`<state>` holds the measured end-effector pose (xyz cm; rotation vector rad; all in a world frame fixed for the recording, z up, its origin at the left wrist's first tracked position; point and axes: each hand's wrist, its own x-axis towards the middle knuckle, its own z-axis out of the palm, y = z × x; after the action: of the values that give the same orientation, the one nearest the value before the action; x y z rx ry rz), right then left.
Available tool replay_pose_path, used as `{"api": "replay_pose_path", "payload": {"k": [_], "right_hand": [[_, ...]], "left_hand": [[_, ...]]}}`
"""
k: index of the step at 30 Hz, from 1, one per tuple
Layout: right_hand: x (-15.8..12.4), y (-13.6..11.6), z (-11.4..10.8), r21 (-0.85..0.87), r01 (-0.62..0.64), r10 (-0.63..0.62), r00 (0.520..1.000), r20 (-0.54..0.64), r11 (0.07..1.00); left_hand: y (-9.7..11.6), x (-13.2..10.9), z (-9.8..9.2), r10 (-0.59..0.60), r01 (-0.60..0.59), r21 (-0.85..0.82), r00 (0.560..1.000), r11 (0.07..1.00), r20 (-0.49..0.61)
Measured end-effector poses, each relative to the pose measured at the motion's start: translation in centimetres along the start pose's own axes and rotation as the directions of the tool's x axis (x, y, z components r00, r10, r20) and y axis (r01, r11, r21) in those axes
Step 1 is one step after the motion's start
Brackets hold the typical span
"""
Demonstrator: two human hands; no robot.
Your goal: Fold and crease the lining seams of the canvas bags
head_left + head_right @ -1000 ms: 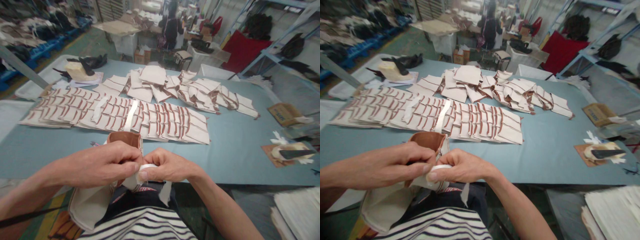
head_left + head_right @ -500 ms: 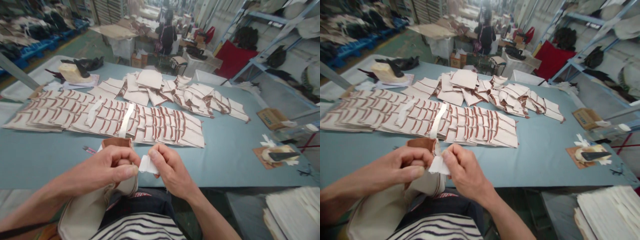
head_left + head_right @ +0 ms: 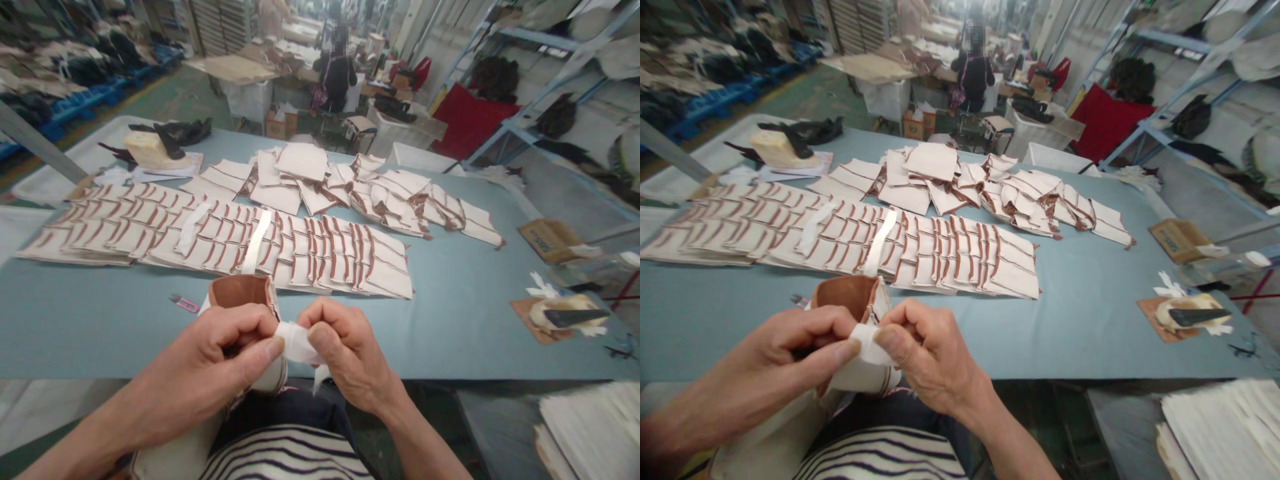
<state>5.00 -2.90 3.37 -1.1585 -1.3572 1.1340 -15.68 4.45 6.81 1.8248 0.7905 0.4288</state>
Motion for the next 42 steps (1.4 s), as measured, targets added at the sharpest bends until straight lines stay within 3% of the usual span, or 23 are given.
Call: {"api": "replay_pose_path", "payload": {"k": [4, 11, 13, 15, 17, 18, 20, 26, 34, 42], "right_hand": [[0.4, -0.2, -0.5, -0.155, 0.130, -0.127, 0.991, 0.031, 0.979], [0.7, 0.1, -0.3, -0.288, 0.328, -0.327, 0.944, 0.053, 0.900], [0.7, 0.2, -0.3, -0.417, 0.442, -0.458, 0.887, 0.067, 0.794], [0.5, 0.3, -0.6, -0.568, 0.547, -0.600, 0.792, 0.113, 0.615], [0.0, 0.3, -0.9, -0.670, 0.582, -0.669, 0.724, 0.168, 0.461], [-0.2, 0.2, -1.1, -0.699, 0.582, -0.675, 0.713, 0.191, 0.417], [-0.7, 0.3, -1.4, -0.721, 0.577, -0.661, 0.717, 0.222, 0.384], [-0.8, 0.8, -1.1, -0.694, 0.585, -0.684, 0.706, 0.182, 0.419], [-0.5, 1.5, -0.8, -0.647, 0.590, -0.694, 0.708, 0.127, 0.483], [-0.8, 1.2, -0.7, -0.679, 0.562, -0.673, 0.727, 0.134, 0.472]], "left_hand": [[-0.9, -0.8, 0.1, 0.178, -0.170, 0.160, 0.983, 0.972, -0.036], [-1.4, -0.9, 0.0, 0.343, -0.304, 0.349, 0.937, 0.887, -0.056], [-1.5, -0.8, -0.1, 0.460, -0.384, 0.449, 0.885, 0.806, -0.069], [-1.8, -0.9, -0.2, 0.603, -0.464, 0.585, 0.796, 0.665, -0.053], [-2.2, -1.2, -0.2, 0.683, -0.494, 0.685, 0.730, 0.536, -0.009], [-2.5, -1.4, -0.1, 0.698, -0.497, 0.710, 0.716, 0.499, 0.011], [-3.0, -2.0, 0.0, 0.694, -0.477, 0.743, 0.720, 0.469, 0.025], [-3.6, -2.8, 0.4, 0.648, -0.415, 0.786, 0.761, 0.457, 0.025], [-3.6, -2.5, 0.7, 0.642, -0.429, 0.783, 0.765, 0.451, 0.050], [-3.5, -2.4, 0.6, 0.645, -0.449, 0.767, 0.761, 0.458, 0.061]]}}
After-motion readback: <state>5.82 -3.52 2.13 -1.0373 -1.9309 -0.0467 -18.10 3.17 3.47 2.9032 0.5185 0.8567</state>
